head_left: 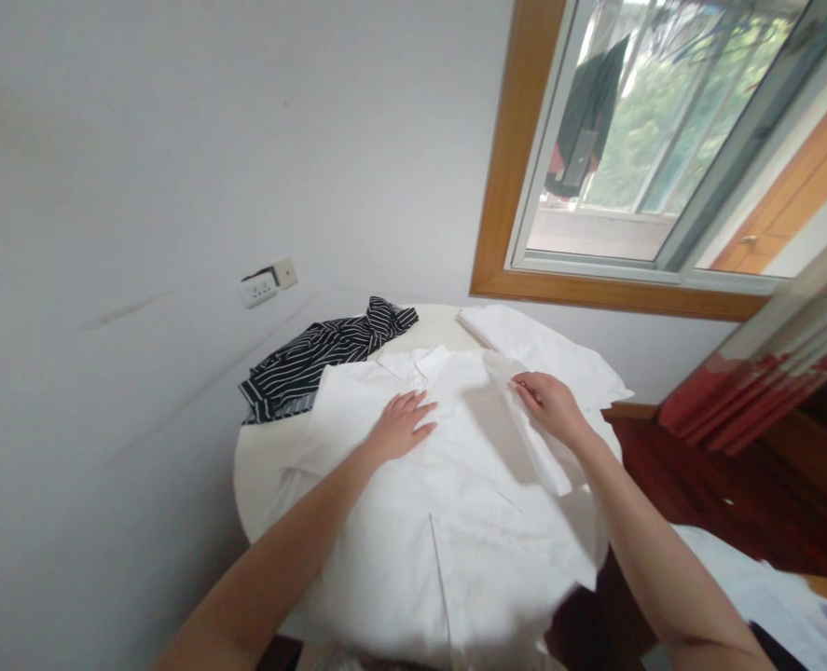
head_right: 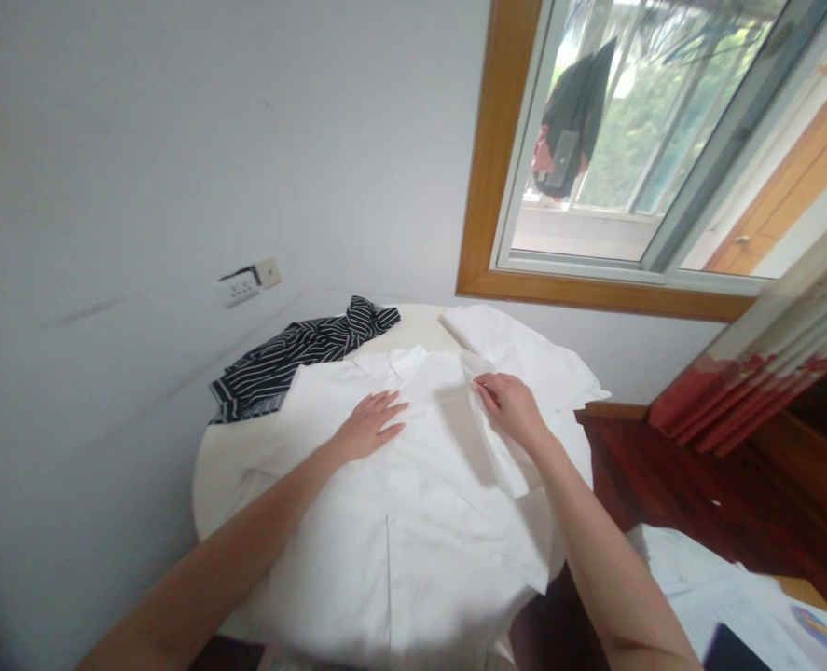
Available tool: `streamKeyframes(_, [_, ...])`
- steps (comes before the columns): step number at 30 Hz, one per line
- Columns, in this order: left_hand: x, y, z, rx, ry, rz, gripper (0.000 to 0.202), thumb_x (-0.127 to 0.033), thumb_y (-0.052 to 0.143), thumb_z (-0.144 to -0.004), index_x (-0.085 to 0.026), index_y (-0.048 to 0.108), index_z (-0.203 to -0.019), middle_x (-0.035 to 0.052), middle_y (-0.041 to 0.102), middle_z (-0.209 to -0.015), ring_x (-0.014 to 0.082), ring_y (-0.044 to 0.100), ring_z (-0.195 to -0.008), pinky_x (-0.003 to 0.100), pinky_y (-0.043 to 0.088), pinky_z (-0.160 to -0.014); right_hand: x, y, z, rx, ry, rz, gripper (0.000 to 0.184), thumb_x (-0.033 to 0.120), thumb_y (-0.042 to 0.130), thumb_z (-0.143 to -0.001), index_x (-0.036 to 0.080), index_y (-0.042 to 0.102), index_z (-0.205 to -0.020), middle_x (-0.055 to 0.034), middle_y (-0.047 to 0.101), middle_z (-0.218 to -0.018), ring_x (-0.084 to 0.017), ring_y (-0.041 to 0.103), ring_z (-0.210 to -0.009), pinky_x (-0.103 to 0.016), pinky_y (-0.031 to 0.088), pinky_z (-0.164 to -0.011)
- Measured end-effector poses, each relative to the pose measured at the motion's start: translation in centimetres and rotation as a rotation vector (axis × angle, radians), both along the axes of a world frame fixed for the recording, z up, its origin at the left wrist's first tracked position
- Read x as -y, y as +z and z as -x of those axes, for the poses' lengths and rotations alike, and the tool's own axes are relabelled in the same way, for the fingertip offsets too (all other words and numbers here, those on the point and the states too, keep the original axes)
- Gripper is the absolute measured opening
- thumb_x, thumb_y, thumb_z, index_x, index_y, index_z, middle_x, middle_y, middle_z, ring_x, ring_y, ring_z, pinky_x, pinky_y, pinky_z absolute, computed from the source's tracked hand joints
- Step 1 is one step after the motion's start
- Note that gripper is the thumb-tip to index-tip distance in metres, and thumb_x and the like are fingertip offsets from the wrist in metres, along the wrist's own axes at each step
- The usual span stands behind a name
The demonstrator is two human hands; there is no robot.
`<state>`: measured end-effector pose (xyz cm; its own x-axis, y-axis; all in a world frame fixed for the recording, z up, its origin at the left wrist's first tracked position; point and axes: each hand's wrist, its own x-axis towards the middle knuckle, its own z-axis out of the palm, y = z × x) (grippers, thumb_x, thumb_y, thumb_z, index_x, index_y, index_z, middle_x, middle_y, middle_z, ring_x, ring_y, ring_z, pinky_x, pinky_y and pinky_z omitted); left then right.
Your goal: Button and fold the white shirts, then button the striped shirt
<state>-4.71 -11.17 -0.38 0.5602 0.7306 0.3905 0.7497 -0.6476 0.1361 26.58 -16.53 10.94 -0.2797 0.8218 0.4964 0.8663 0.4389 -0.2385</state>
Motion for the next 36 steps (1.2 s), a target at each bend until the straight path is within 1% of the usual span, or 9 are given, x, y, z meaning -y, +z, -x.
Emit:
streamKeyframes(5, [-0.4, -0.1, 0.1, 0.104, -0.024, -0.005, 0.043, -0.042, 0.045, -0.091, -0.024, 0.054, -0.128, 0.0088, 0.053, -0.136, 0.0246, 0.045, -0.128, 0.047, 0.033, -0.110, -1.1, -1.2, 6.6, 0.075, 0.129, 0.065, 0.034, 0.033, 0.036, -0.097, 0.022, 0.067, -0.108, -0.0057, 0.070, -0.107, -0.018, 0.063, -0.098, -0.027, 0.043, -0.083])
streamKeyframes(10, [-1.7, -0.2, 0.5, 0.417, 0.050, 0.006, 0.037, -0.018, 0.037, -0.091, -0.019, 0.054, -0.123, 0.0102, 0.061, -0.120, 0.0204, 0.054, -0.115, 0.042, 0.044, -0.103, -1.3, -3.3, 10.7, 0.255, 0.236, 0.150, 0.032, 0.030, 0.037, -0.098, 0.023, 0.067, -0.107, -0.0058, 0.071, -0.091, -0.018, 0.062, -0.088, -0.029, 0.037, -0.079])
streamKeyframes(13, [-2.3, -0.4, 0.8, 0.564, 0.118, 0.021, 0.034, -0.017, 0.035, -0.091, -0.018, 0.057, -0.117, 0.0103, 0.063, -0.111, 0.0195, 0.058, -0.107, 0.041, 0.046, -0.099, -1.0, -4.8, 11.9, 0.293, 0.258, 0.164, 0.030, 0.030, 0.039, -0.098, 0.023, 0.067, -0.105, -0.0059, 0.069, -0.088, -0.018, 0.058, -0.088, -0.030, 0.035, -0.078])
streamKeyframes(16, [-2.4, -0.4, 0.9, 0.608, 0.136, 0.044, 0.030, -0.020, 0.035, -0.092, -0.018, 0.057, -0.113, 0.0095, 0.064, -0.109, 0.0185, 0.059, -0.105, 0.038, 0.047, -0.097, -1.0, -6.0, 12.2, 0.262, 0.261, 0.156, 0.031, 0.033, 0.041, -0.097, 0.022, 0.068, -0.105, -0.0075, 0.066, -0.088, -0.019, 0.055, -0.091, -0.030, 0.036, -0.080])
streamKeyframes(21, [-1.4, 0.5, 0.6, 0.499, 0.061, 0.045, 0.027, -0.024, 0.043, -0.091, -0.019, 0.060, -0.111, 0.0083, 0.064, -0.106, 0.0189, 0.058, -0.104, 0.038, 0.047, -0.096, -2.6, -5.8, 10.1, 0.088, 0.337, 0.207, 0.034, 0.031, 0.039, -0.097, 0.019, 0.065, -0.114, -0.0087, 0.068, -0.102, -0.018, 0.058, -0.097, -0.031, 0.041, -0.088])
streamKeyframes(24, [-0.5, 1.5, 0.3, 0.415, -0.024, 0.049, 0.026, -0.027, 0.046, -0.091, -0.021, 0.063, -0.110, 0.0073, 0.064, -0.109, 0.0192, 0.057, -0.106, 0.039, 0.045, -0.098, -4.5, -4.8, 7.2, 0.068, 0.171, 0.240, 0.034, 0.028, 0.038, -0.096, 0.020, 0.066, -0.113, -0.0074, 0.068, -0.109, -0.018, 0.059, -0.102, -0.029, 0.040, -0.092])
streamKeyframes(28, [0.5, 2.5, -0.2, 0.296, -0.164, 0.047, 0.032, -0.032, 0.046, -0.093, -0.025, 0.060, -0.121, 0.0069, 0.062, -0.119, 0.0190, 0.053, -0.113, 0.038, 0.041, -0.103, -7.2, -4.1, 3.6, 0.245, -0.283, 0.273, 0.032, 0.021, 0.041, -0.092, 0.018, 0.069, -0.106, -0.0120, 0.069, -0.105, -0.022, 0.060, -0.098, -0.031, 0.042, -0.084])
streamKeyframes(30, [0.8, 2.6, -0.3, 0.234, -0.224, 0.051, 0.035, -0.034, 0.047, -0.093, -0.026, 0.058, -0.125, 0.0068, 0.059, -0.124, 0.0194, 0.051, -0.117, 0.039, 0.039, -0.104, -8.2, -4.3, 2.8, 0.312, -0.418, 0.275, 0.032, 0.022, 0.039, -0.092, 0.016, 0.069, -0.103, -0.0146, 0.068, -0.105, -0.024, 0.059, -0.099, -0.032, 0.042, -0.081])
streamKeyframes(36, [0.9, 2.4, -0.4, 0.155, -0.262, 0.095, 0.028, -0.034, 0.047, -0.093, -0.024, 0.067, -0.109, 0.0069, 0.062, -0.118, 0.0193, 0.053, -0.113, 0.038, 0.041, -0.102, -9.8, -6.2, 3.3, 0.350, -0.491, 0.160, 0.040, 0.029, 0.033, -0.096, 0.010, 0.068, -0.098, -0.0192, 0.067, -0.102, -0.027, 0.055, -0.100, -0.037, 0.037, -0.082])
